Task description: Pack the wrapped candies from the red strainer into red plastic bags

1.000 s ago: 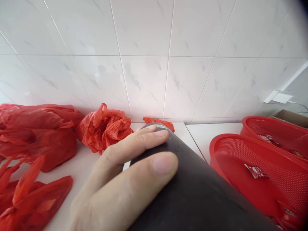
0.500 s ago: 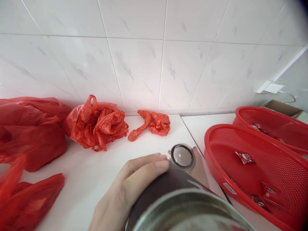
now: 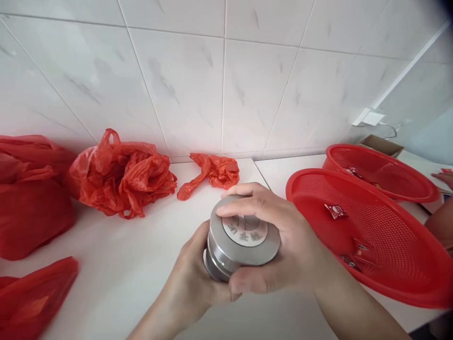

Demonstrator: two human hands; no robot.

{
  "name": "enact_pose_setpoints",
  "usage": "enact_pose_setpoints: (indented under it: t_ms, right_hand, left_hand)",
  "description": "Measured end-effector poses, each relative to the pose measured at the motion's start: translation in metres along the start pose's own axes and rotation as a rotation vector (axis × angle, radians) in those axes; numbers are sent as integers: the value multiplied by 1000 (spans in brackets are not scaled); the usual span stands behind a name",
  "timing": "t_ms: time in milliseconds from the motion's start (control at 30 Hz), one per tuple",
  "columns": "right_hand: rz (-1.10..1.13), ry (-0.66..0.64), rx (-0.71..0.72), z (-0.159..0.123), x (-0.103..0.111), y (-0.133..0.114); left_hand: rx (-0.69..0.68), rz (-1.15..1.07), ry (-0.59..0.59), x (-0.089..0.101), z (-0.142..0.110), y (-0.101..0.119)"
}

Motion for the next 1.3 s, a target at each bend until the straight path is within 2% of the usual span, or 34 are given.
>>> enact_pose_setpoints:
  t_ms: [133, 233, 433, 600, 700, 800, 900, 1000, 1200, 1300]
  right_hand:
    - [-12, -65, -23, 0, 0, 10]
    - [29, -49, -78, -1, 0, 15]
    - [37, 23, -366, -20, -14, 32]
    - [11, 135, -431, -22, -23, 51]
    - [-92, 259, -422, -8, -15, 71]
    - [-267, 471, -407, 15, -1, 103]
    - [-477, 662, -391, 42, 16, 144]
    - [-639, 768, -349, 69, 30, 181]
    - [-691, 873, -437, 107, 48, 236]
    - [-684, 907, -433, 123, 52, 256]
  left_hand:
    - [29, -59, -104, -1, 3, -4]
    - [54, -77, -146, -3, 6, -5]
    - [53, -112, -63, 0, 12, -23]
    - [-43, -80, 18, 0, 28, -42]
    - [-110, 53, 100, 1, 38, -55]
    - [-125, 210, 146, 0, 43, -81]
    - [-173, 318, 150, -5, 44, -112]
    - [-202, 371, 114, -8, 44, -133]
    - [-117, 320, 138, -6, 47, -134]
    - [-72, 299, 115, -5, 48, -132]
Point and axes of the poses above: each hand's wrist, its own z-axis towards the middle knuckle, its own x-axis out of the back of the hand, y = z × x, the point moved 1 cm from there along z, towards the middle knuckle, and after that the axes turned 10 degrees about y, right-handed, at the moved point
